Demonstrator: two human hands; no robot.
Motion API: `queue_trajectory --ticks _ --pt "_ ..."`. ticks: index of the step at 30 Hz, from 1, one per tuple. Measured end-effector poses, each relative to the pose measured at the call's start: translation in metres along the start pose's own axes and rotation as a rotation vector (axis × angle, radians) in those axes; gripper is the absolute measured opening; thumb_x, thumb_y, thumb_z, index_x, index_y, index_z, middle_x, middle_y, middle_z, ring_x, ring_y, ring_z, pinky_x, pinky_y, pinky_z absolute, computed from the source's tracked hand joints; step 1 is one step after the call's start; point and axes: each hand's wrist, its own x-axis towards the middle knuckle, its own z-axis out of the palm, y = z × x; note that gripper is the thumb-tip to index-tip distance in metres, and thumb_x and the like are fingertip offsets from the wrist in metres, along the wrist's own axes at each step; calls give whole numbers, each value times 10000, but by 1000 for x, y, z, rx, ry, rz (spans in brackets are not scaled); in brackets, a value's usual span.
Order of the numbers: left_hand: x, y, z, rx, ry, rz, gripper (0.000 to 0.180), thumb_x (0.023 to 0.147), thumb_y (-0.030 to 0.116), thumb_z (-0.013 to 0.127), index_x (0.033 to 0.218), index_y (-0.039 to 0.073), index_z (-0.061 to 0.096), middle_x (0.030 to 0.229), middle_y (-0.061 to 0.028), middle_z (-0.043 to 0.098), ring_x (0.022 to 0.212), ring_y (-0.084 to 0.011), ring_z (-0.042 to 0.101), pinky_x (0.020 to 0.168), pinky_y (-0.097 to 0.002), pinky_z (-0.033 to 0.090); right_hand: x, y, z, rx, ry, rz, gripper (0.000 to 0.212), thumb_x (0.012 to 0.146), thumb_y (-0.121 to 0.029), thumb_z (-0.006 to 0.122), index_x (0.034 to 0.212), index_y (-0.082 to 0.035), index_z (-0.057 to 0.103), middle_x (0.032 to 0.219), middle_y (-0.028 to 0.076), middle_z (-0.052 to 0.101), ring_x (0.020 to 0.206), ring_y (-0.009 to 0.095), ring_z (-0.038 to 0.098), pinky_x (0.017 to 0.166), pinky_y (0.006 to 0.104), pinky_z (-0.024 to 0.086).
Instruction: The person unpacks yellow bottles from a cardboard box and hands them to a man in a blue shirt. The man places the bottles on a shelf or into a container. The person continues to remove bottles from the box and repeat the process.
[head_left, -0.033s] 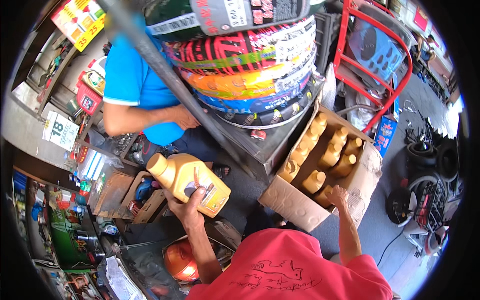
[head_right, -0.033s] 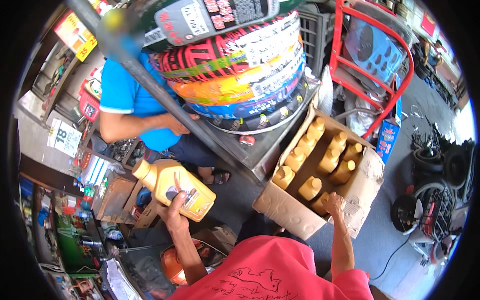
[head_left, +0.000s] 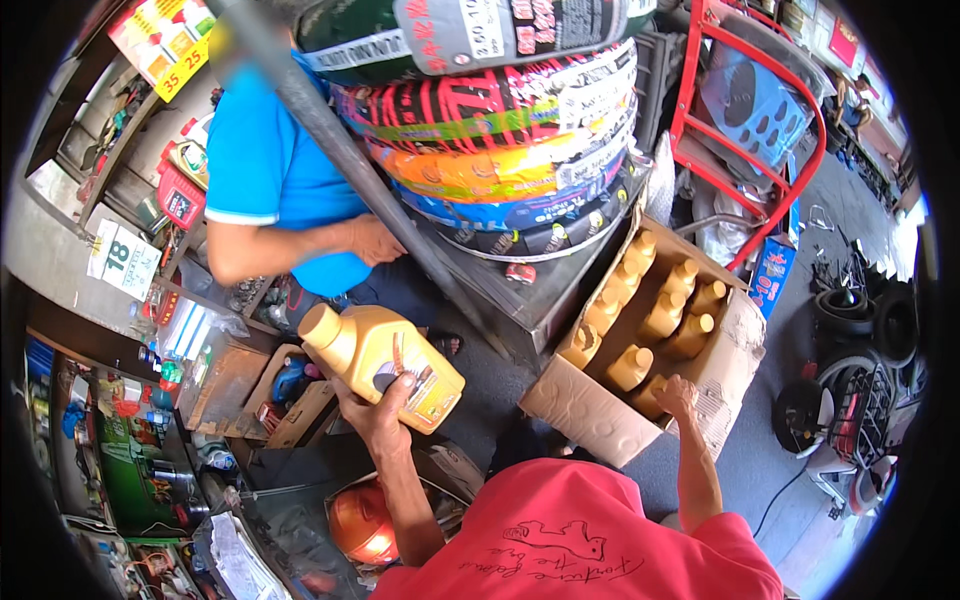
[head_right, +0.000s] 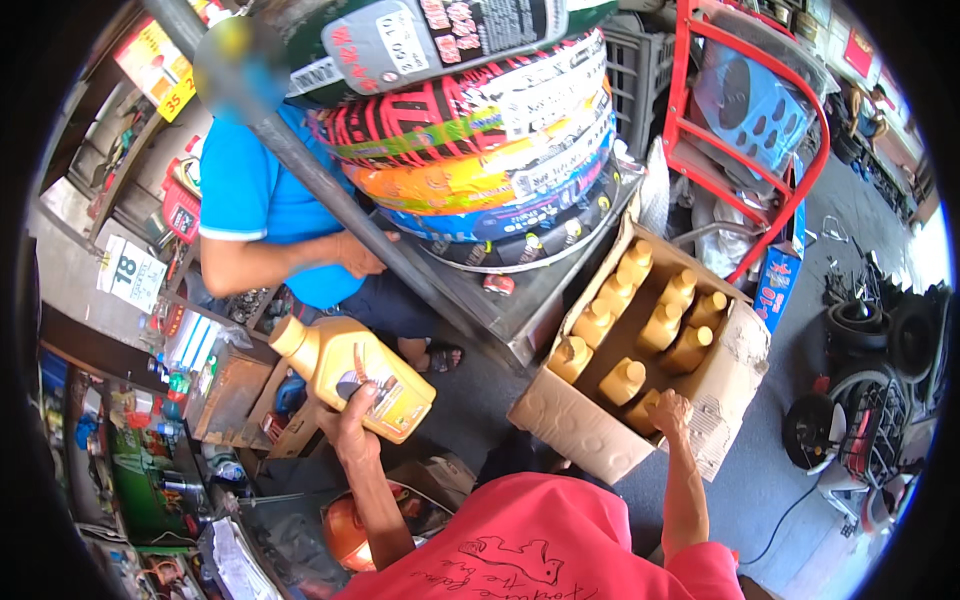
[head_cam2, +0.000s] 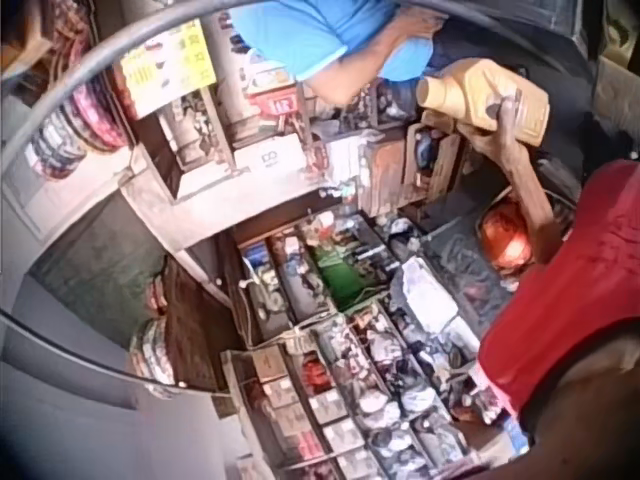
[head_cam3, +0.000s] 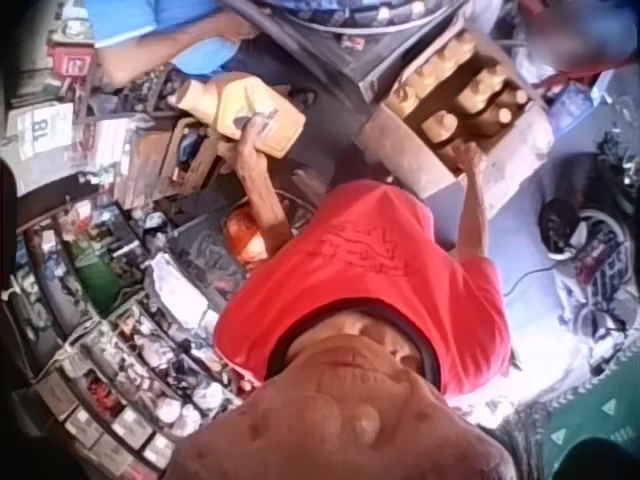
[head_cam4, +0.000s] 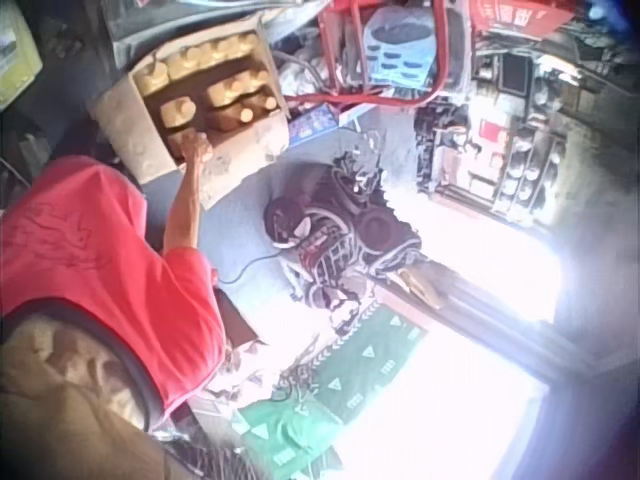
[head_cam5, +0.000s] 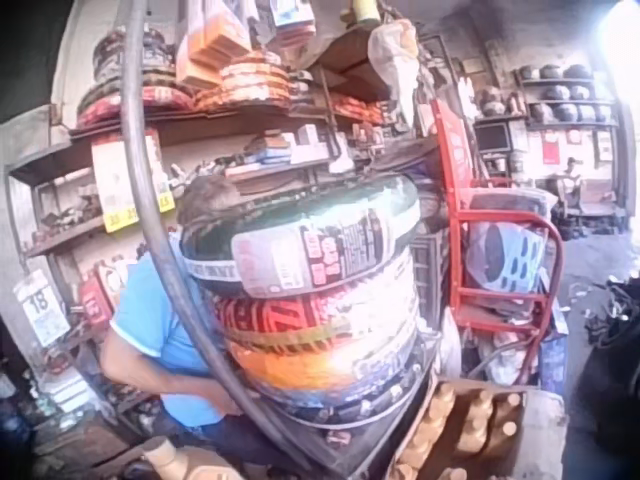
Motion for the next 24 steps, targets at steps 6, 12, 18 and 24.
queue_trajectory --ticks 6,12,18,24 --pt "26 7 17 -24 -21 21 651 660 -80 798 1221 20 483 1141 -114 608 1019 -225 643 916 -401 559 -1 0 5 32 44 50 525 738 -442 776 977 19 693 999 254 711 995 393 680 898 469 521" --pt "76 -8 12 39 -16 78 637 671 -38 826 1196 13 469 1138 -101 582 1049 -196 615 927 -404 534 -7 0 10 55 78 91 547 731 -433 784 1027 13 678 1042 237 709 1019 386 676 912 448 530" --pt "147 -31 24 56 24 208 650 668 42 884 1175 8 478 1145 -127 608 1048 -213 624 913 -414 550 -11 0 21 80 106 92 548 746 -431 753 1076 -9 639 1097 215 679 1088 375 631 954 459 499" --pt "203 -62 61 11 36 382 698 662 46 892 1200 -1 450 1206 -130 561 1070 -211 570 942 -381 498 -9 -1 30 90 161 153 537 721 -397 789 1038 6 628 1046 228 697 1042 384 663 914 460 530"
